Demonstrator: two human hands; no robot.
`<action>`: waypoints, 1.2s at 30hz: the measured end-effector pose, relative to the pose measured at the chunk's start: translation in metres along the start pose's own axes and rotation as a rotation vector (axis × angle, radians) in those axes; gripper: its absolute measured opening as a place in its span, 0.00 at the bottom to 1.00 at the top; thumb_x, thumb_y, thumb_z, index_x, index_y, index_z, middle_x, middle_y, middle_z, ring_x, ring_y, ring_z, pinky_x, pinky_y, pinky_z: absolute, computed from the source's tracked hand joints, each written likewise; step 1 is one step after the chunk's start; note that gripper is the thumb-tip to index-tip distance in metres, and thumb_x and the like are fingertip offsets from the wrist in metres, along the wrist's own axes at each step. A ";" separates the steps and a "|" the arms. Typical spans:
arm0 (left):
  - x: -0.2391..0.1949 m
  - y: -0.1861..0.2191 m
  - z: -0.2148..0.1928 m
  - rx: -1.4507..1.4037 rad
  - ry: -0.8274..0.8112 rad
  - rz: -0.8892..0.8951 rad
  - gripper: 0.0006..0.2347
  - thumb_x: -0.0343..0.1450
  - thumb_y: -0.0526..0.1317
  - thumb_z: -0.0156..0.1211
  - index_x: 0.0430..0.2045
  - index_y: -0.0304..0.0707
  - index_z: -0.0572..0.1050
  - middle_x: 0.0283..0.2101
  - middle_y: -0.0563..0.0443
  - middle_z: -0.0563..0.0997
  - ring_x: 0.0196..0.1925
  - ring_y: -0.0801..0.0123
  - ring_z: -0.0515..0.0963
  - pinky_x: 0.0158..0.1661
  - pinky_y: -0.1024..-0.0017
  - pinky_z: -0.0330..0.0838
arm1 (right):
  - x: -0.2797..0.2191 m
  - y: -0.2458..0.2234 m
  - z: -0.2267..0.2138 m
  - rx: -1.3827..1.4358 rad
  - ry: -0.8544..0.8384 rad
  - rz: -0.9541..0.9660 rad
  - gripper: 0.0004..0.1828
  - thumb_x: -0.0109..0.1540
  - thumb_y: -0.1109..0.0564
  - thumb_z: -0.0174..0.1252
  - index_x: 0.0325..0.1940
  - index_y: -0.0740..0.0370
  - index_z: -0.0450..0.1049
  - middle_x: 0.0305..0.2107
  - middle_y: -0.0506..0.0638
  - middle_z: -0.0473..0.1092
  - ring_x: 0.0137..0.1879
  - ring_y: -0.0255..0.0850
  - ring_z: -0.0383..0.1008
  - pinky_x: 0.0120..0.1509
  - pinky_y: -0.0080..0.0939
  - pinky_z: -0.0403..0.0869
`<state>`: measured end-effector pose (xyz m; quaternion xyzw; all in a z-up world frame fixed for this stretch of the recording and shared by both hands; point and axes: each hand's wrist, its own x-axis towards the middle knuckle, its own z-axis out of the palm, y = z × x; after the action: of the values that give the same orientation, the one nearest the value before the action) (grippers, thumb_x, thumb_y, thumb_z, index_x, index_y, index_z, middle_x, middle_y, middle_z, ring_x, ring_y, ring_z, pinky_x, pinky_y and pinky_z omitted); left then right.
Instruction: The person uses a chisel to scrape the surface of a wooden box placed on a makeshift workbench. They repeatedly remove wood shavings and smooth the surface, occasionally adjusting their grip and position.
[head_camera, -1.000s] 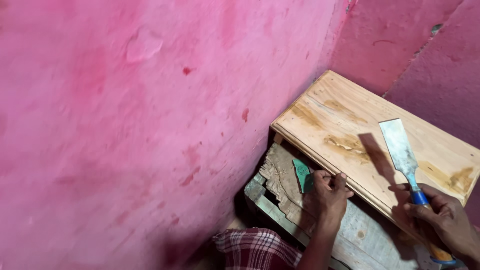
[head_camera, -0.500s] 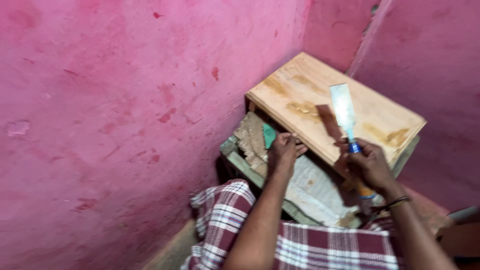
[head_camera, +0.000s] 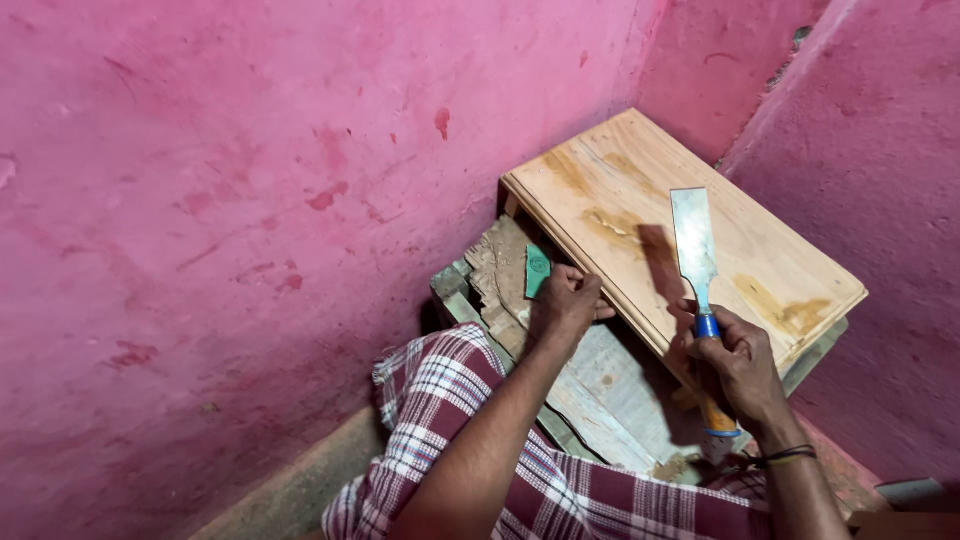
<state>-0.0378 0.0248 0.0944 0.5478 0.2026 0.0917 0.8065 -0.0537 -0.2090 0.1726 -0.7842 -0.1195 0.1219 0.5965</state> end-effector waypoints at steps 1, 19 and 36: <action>-0.002 0.000 0.000 0.027 -0.005 -0.019 0.12 0.73 0.36 0.60 0.43 0.25 0.67 0.38 0.40 0.79 0.33 0.64 0.86 0.30 0.73 0.85 | -0.001 0.001 -0.003 -0.013 -0.001 0.015 0.26 0.62 0.63 0.52 0.65 0.64 0.73 0.30 0.48 0.74 0.32 0.32 0.73 0.35 0.34 0.77; -0.024 0.028 -0.047 -0.420 -0.264 0.034 0.19 0.74 0.50 0.61 0.49 0.30 0.73 0.44 0.44 0.79 0.37 0.71 0.82 0.27 0.72 0.83 | -0.023 0.002 0.058 -0.456 -0.248 0.519 0.36 0.68 0.47 0.60 0.81 0.41 0.58 0.28 0.62 0.70 0.25 0.44 0.65 0.31 0.46 0.68; -0.086 0.017 0.002 0.384 0.022 0.491 0.32 0.74 0.58 0.61 0.58 0.24 0.63 0.51 0.33 0.72 0.58 0.49 0.74 0.56 0.52 0.73 | -0.055 0.029 0.006 -0.478 0.298 0.063 0.31 0.56 0.65 0.70 0.65 0.66 0.77 0.35 0.63 0.80 0.41 0.43 0.80 0.43 0.37 0.77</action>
<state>-0.1127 -0.0019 0.1304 0.7217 0.0868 0.2497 0.6397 -0.1060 -0.2299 0.1456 -0.9153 -0.0314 -0.0080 0.4014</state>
